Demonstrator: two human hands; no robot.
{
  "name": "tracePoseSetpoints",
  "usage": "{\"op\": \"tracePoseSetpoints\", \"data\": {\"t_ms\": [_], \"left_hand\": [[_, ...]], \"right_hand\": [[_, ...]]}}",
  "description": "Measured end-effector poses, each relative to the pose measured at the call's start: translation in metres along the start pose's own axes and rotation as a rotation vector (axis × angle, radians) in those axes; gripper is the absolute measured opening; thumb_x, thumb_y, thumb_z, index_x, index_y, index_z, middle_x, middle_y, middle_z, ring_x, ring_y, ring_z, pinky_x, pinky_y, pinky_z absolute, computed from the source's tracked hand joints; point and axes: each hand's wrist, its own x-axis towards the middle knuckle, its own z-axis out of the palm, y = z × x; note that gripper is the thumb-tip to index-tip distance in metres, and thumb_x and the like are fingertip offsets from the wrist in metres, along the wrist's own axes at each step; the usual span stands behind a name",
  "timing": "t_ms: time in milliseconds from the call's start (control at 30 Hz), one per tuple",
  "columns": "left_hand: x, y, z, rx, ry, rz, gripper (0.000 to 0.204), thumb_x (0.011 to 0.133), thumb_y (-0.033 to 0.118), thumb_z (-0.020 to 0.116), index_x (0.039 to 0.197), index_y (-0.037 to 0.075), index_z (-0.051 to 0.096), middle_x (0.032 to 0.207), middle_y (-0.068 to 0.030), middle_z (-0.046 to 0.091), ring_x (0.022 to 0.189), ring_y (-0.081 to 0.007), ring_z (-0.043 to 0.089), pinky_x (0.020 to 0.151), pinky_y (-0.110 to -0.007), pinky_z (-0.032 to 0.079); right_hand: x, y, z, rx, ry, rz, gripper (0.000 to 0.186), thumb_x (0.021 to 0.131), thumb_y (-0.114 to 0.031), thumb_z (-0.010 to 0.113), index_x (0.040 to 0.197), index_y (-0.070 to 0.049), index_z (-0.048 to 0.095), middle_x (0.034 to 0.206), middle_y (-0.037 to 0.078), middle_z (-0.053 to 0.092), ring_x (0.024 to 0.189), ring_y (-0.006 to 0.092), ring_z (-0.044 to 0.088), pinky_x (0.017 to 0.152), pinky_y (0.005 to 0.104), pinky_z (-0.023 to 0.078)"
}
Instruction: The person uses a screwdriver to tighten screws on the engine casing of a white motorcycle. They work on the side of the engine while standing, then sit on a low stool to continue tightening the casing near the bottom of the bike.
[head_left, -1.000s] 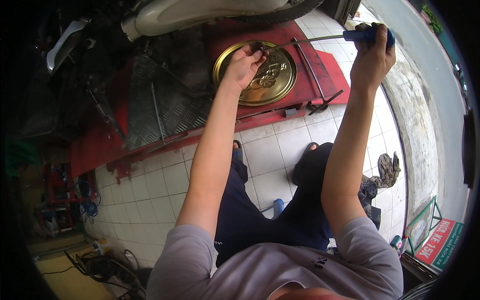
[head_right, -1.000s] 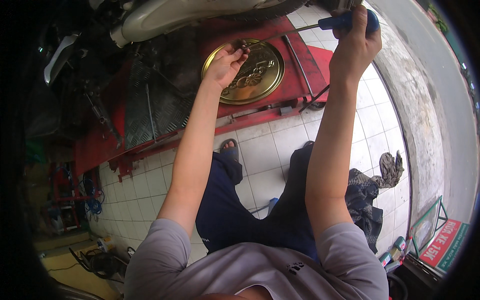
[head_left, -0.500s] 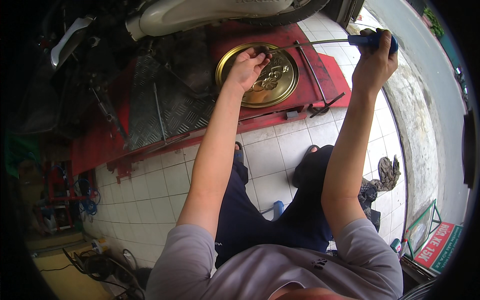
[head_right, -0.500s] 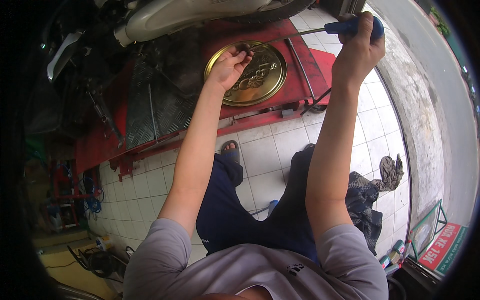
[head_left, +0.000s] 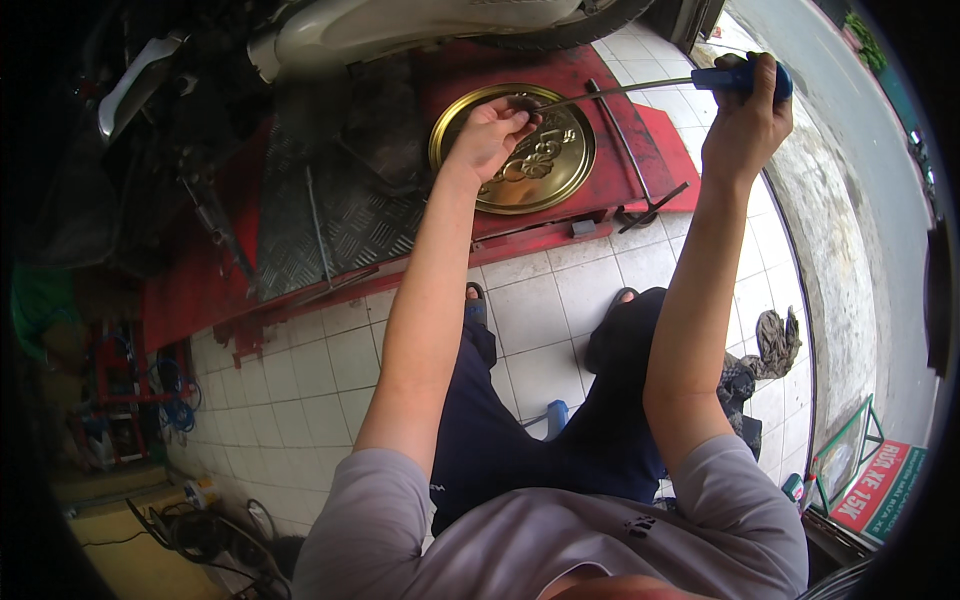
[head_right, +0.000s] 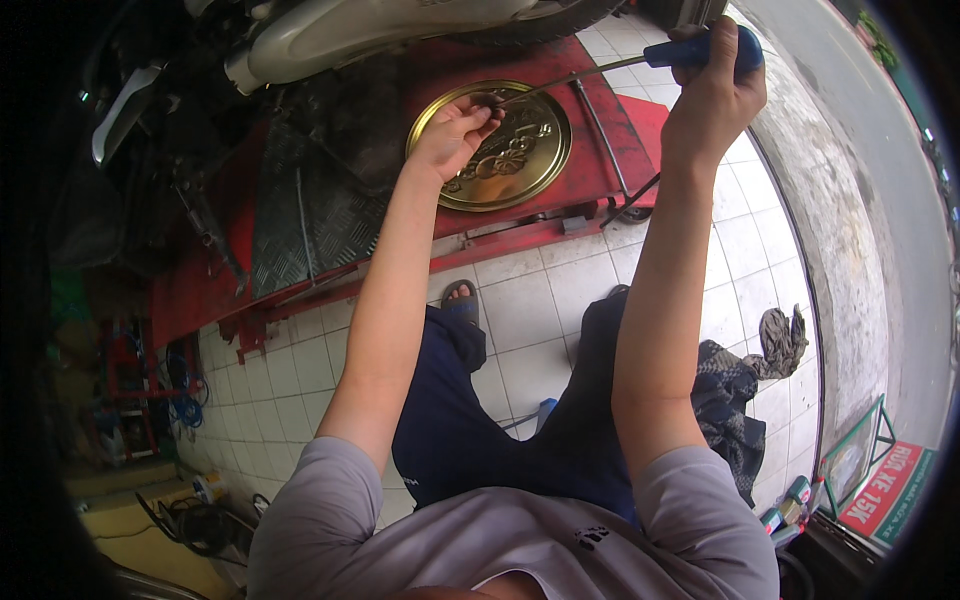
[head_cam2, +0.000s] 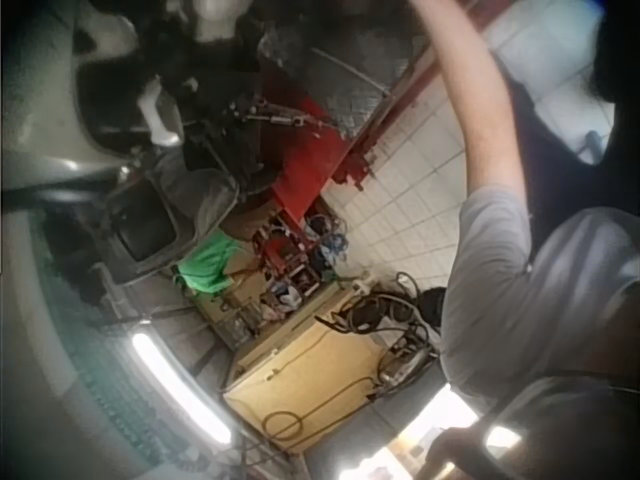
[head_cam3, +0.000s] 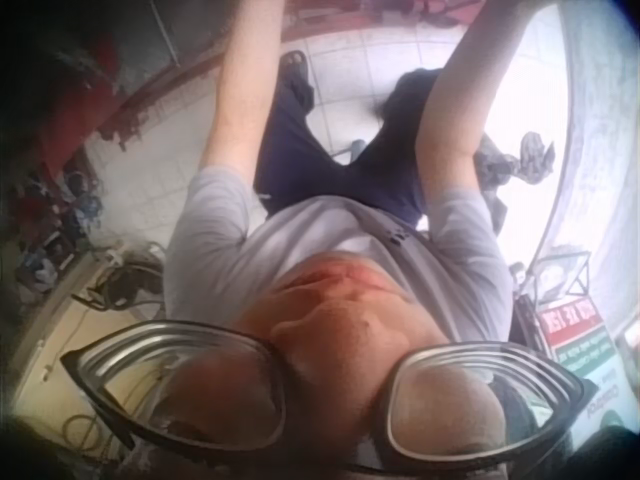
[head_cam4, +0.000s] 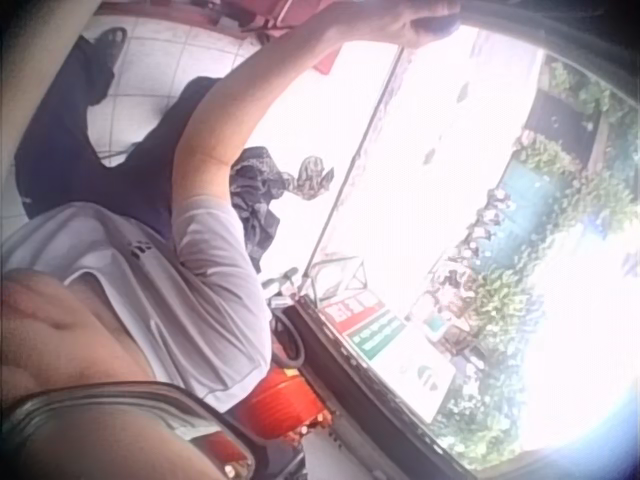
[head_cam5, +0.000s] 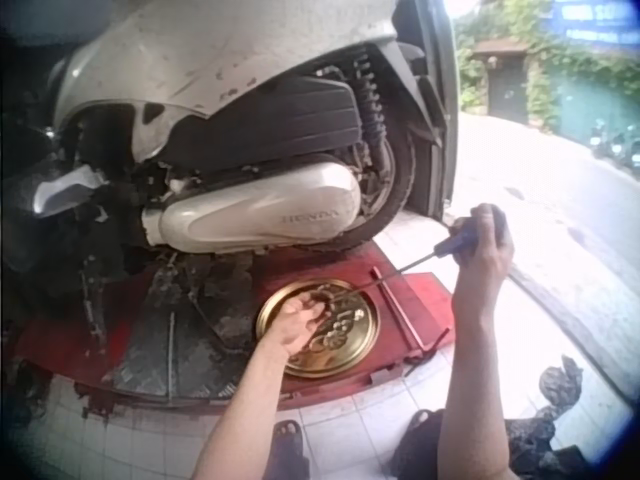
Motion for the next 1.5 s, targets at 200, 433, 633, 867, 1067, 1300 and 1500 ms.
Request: {"op": "tracePoseSetpoints", "data": {"t_ms": [200, 433, 633, 867, 1067, 1300, 1500], "left_hand": [[-0.002, 0.005, -0.003, 0.051, -0.055, -0.039, 0.016, 0.086, -0.005, 0.053, 0.1, -0.001, 0.061, 0.096, -0.0091, 0.063, 0.088, -0.0178, 0.06, 0.084, -0.029, 0.05], [-0.005, 0.008, 0.001, 0.003, -0.082, -0.063, 0.017, 0.087, -0.006, 0.051, 0.099, 0.0, 0.061, 0.095, -0.008, 0.063, 0.086, -0.0165, 0.061, 0.083, -0.028, 0.051], [-0.002, 0.005, 0.001, 0.027, -0.068, -0.035, 0.017, 0.086, -0.004, 0.054, 0.102, -0.001, 0.06, 0.098, -0.009, 0.064, 0.088, -0.0167, 0.06, 0.084, -0.028, 0.05], [-0.001, 0.002, 0.0, 0.075, -0.042, -0.05, 0.018, 0.085, -0.004, 0.057, 0.102, -0.001, 0.06, 0.098, -0.0096, 0.064, 0.088, -0.0169, 0.061, 0.083, -0.028, 0.051], [-0.011, 0.017, -0.002, 0.054, -0.048, -0.002, 0.02, 0.083, -0.002, 0.061, 0.103, 0.002, 0.06, 0.095, -0.006, 0.065, 0.085, -0.0156, 0.062, 0.078, -0.027, 0.052], [-0.049, 0.11, 0.107, -0.338, -0.051, 0.306, 0.018, 0.084, 0.009, 0.064, 0.102, 0.006, 0.061, 0.097, -0.0043, 0.063, 0.089, -0.0157, 0.061, 0.069, -0.024, 0.051], [-0.049, 0.112, 0.142, -0.654, 0.067, 0.279, 0.017, 0.087, 0.016, 0.062, 0.1, 0.005, 0.06, 0.099, -0.005, 0.064, 0.093, -0.017, 0.062, 0.073, -0.024, 0.053]], "right_hand": [[0.004, 0.0, -0.009, -0.029, -0.074, 0.008, 0.022, 0.091, -0.019, 0.058, 0.094, 0.002, 0.053, 0.076, 0.014, 0.064, 0.068, 0.0179, 0.064, 0.055, 0.0246, 0.05], [0.002, 0.0, -0.008, -0.019, -0.036, -0.044, 0.02, 0.09, -0.018, 0.059, 0.09, 0.001, 0.055, 0.072, 0.014, 0.064, 0.064, 0.0158, 0.063, 0.051, 0.0227, 0.046], [-0.001, -0.002, -0.003, -0.015, -0.036, -0.051, 0.019, 0.09, -0.018, 0.059, 0.089, 0.001, 0.055, 0.073, 0.014, 0.064, 0.065, 0.0154, 0.062, 0.051, 0.0223, 0.045], [0.003, -0.002, -0.01, 0.063, -0.205, 0.002, 0.021, 0.091, -0.019, 0.057, 0.093, 0.002, 0.057, 0.074, 0.013, 0.064, 0.058, 0.0117, 0.053, 0.054, 0.0213, 0.039], [0.008, -0.01, -0.009, -0.003, -0.172, 0.152, 0.021, 0.089, -0.021, 0.058, 0.092, 0.001, 0.057, 0.076, 0.011, 0.064, 0.058, 0.0095, 0.051, 0.053, 0.0233, 0.039], [0.01, -0.12, -0.036, 0.038, -0.337, -0.128, 0.037, 0.09, -0.027, 0.054, 0.103, 0.007, 0.053, 0.09, 0.016, 0.058, 0.067, 0.0162, 0.055, 0.066, 0.0246, 0.044], [0.002, -0.163, -0.014, -0.067, -1.426, -0.426, 0.026, 0.071, -0.019, 0.069, 0.092, -0.004, 0.064, 0.052, 0.002, 0.052, 0.038, 0.0121, 0.05, 0.036, 0.0228, 0.035]]}}
